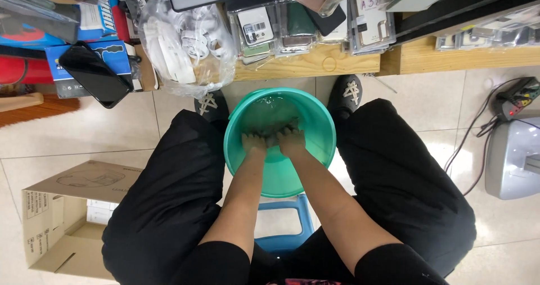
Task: The person sits on a low stool and washes a grey cloth in a green bucket of water, wringing it out and hanging it on a shelf. Then, the person picks up a small white box, opens it, and removes a white cable and a small white device.
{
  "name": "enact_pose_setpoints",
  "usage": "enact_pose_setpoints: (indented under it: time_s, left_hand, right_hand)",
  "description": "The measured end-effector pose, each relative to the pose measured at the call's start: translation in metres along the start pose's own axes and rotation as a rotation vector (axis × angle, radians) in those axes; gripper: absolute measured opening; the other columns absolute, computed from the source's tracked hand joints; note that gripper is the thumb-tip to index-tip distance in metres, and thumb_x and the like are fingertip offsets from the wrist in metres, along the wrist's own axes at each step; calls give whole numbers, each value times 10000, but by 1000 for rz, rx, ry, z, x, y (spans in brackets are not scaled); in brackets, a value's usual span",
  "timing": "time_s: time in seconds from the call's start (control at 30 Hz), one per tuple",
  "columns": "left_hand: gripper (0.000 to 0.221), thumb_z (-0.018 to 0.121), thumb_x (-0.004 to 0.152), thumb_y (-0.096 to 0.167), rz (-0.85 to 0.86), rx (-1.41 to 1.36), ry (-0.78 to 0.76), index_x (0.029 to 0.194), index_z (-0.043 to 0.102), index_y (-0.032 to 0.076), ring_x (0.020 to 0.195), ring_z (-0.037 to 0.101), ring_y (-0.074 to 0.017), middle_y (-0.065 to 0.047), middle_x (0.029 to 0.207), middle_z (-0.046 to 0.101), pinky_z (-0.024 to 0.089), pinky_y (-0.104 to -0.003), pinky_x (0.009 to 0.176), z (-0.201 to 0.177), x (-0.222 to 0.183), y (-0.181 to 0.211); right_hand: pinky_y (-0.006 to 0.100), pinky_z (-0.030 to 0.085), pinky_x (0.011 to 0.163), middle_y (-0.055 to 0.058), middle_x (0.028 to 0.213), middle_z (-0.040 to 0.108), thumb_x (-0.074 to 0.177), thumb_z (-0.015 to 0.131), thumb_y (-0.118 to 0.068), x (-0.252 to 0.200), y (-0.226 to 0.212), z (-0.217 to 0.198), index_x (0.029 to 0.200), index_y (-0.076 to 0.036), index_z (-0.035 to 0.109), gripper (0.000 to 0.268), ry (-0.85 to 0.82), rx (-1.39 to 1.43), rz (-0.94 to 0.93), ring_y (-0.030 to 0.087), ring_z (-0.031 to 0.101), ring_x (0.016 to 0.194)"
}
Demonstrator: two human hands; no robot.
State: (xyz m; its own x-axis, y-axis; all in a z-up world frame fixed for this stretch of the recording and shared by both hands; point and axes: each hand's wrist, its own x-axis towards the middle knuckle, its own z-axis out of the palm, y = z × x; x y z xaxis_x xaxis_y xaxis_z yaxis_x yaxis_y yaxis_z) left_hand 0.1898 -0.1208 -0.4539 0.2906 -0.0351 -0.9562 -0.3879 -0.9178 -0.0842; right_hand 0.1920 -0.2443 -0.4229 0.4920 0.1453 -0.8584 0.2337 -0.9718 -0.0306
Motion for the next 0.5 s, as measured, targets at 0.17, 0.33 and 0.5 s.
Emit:
enact_pose_setpoints:
  time_s: [0.17, 0.33, 0.5]
  left_hand:
    - [485, 340, 1001, 294, 9, -103, 34, 1479, 369, 218, 1441, 310, -191, 10, 1522, 385, 209, -477, 1192, 0, -40, -1]
    - [292, 434, 940, 156, 103, -299, 160, 1074, 692, 178, 932, 687, -171, 5, 974, 713, 495, -370, 811, 42, -44, 3]
    - [363, 457, 931, 203, 116, -472, 114, 1235, 650, 162, 1199, 616, -235, -47, 1268, 660, 494, -462, 1022, 62, -59, 3]
  right_hand:
    - [581, 414, 1030, 11, 808, 741, 949, 484, -167, 15, 11, 40, 788, -169, 757, 316, 84, 45, -46, 242, 721, 939]
    - [556, 529, 912, 119, 879, 744, 895, 492, -99, -23, 14, 47, 901, -76, 767, 275, 135, 331, -54, 317, 712, 922]
    - [480, 585, 789, 125, 893, 732, 931, 531, -271, -27, 17, 73, 1011, -78, 737, 293, 92, 475, 41, 312, 722, 893]
